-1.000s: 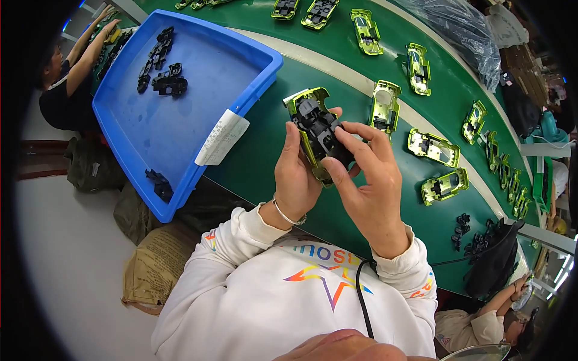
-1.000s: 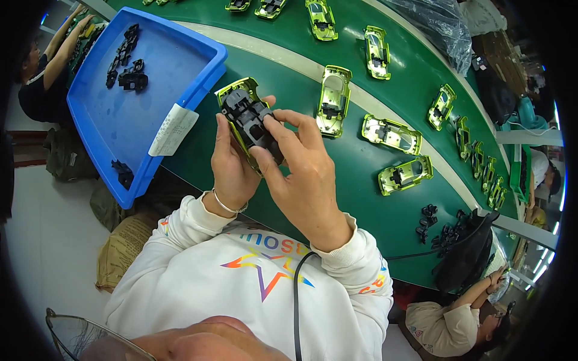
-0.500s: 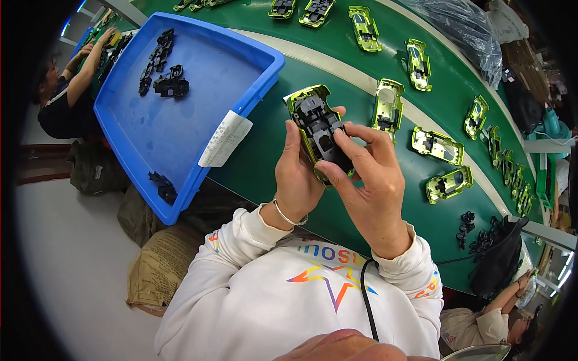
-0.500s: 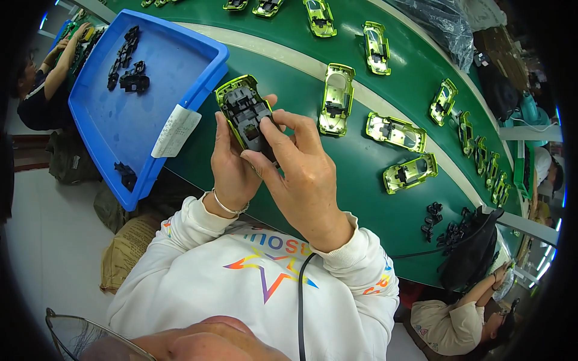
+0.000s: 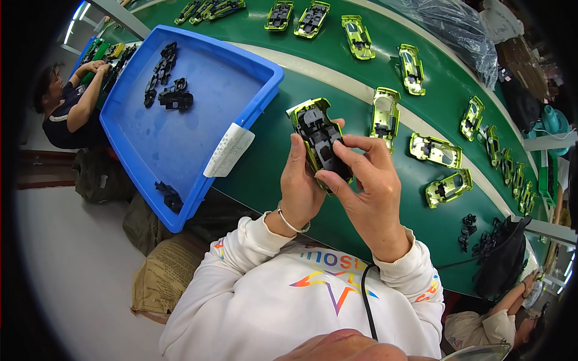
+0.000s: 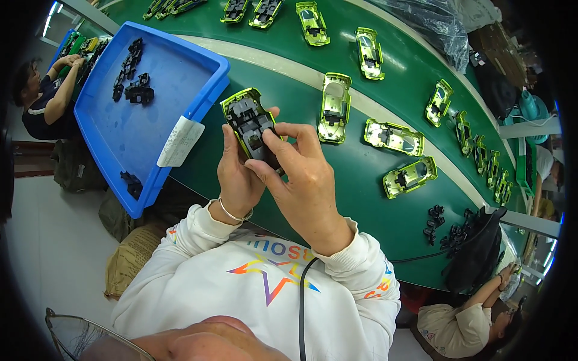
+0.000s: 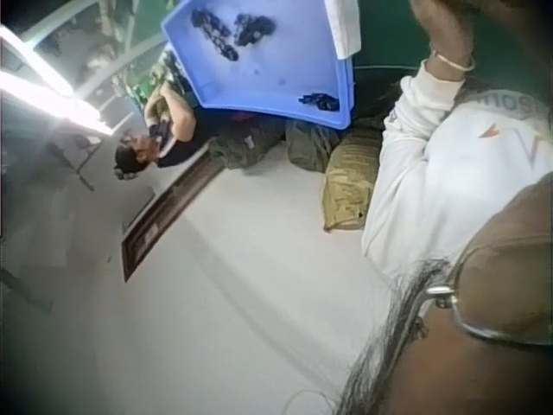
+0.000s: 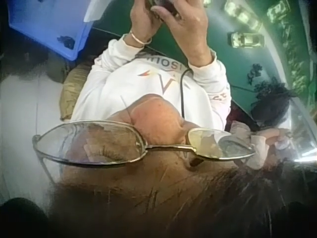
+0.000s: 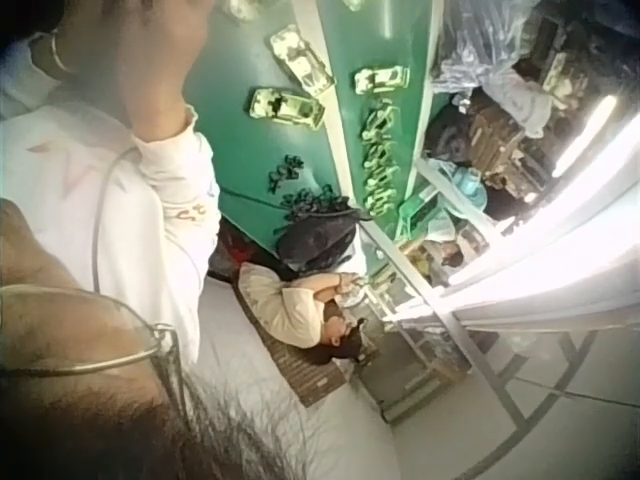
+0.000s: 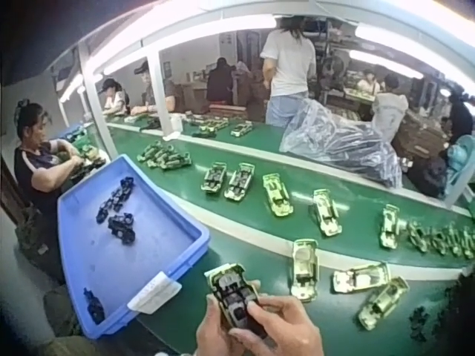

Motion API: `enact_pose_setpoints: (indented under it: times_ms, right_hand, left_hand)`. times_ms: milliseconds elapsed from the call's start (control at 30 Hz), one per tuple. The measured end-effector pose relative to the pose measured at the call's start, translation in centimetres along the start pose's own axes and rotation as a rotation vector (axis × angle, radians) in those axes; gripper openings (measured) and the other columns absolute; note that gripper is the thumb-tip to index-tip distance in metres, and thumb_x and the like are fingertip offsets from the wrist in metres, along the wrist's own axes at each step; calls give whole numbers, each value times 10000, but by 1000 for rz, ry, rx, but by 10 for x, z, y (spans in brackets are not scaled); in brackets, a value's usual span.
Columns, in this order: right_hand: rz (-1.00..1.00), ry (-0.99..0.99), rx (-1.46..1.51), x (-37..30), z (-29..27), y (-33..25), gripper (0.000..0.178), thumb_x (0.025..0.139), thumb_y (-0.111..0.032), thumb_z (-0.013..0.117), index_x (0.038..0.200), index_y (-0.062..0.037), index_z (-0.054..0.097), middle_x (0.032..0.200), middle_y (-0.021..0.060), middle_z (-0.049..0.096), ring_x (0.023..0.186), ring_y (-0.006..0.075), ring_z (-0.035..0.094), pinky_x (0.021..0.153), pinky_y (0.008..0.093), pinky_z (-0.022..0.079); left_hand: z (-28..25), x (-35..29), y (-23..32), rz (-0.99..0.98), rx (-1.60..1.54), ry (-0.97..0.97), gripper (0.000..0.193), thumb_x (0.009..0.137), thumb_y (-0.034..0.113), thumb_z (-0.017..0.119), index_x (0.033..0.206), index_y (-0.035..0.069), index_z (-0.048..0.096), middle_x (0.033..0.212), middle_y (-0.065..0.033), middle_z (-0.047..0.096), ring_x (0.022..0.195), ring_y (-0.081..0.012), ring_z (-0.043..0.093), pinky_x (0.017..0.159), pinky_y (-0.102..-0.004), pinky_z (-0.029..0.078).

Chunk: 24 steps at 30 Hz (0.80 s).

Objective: The person assembles toy cars along a conveyor line by picking up car body shells, fitting internal black components inside them by hand, and placing the assembled pieces onto the workstation.

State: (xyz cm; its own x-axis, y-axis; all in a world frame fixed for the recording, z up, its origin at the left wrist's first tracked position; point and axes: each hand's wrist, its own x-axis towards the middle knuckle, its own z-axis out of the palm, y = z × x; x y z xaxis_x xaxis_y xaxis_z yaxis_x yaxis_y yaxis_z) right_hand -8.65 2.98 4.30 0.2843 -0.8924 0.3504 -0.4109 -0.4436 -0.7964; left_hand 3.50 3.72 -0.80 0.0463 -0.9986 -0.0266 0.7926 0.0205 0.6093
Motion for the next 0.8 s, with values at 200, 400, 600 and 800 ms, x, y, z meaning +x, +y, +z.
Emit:
enact_pose_setpoints:
  times_ms: [200,400,600,800]
  right_hand:
    - [70,-118,114,-3,-9,4,440,773,-47,793,1187,5,655,1186,143,571,900,255,646,687,308,531]
    - [-73,71,46,-11,-2,-1,458,769,-23,790,1211,-47,670,1223,128,604,978,220,637,649,266,534]
    - [-95,81,36,-16,-3,-6,459,761,-8,792,1202,-46,672,1216,139,603,1082,271,633,669,287,593]
    - [-97,63,49,-18,-7,-9,453,762,9,776,1194,-12,641,1187,163,574,1067,332,655,755,358,616]
  left_hand:
    - [-2,-2,0,6,11,18,620,1061,506,253,1418,19,393,1369,-145,516,1171,-229,575,957,-385,516]
    - [12,-2,10,-38,-22,-18,636,1057,523,219,1419,34,404,1348,-138,537,1136,-233,599,945,-394,532]
    - [11,-5,9,-22,-53,-51,638,1053,531,188,1437,58,378,1386,-145,512,1209,-269,564,981,-423,529]
    - [9,-8,8,-24,-86,-95,636,1051,534,183,1447,72,367,1409,-141,493,1216,-271,561,984,-429,529]
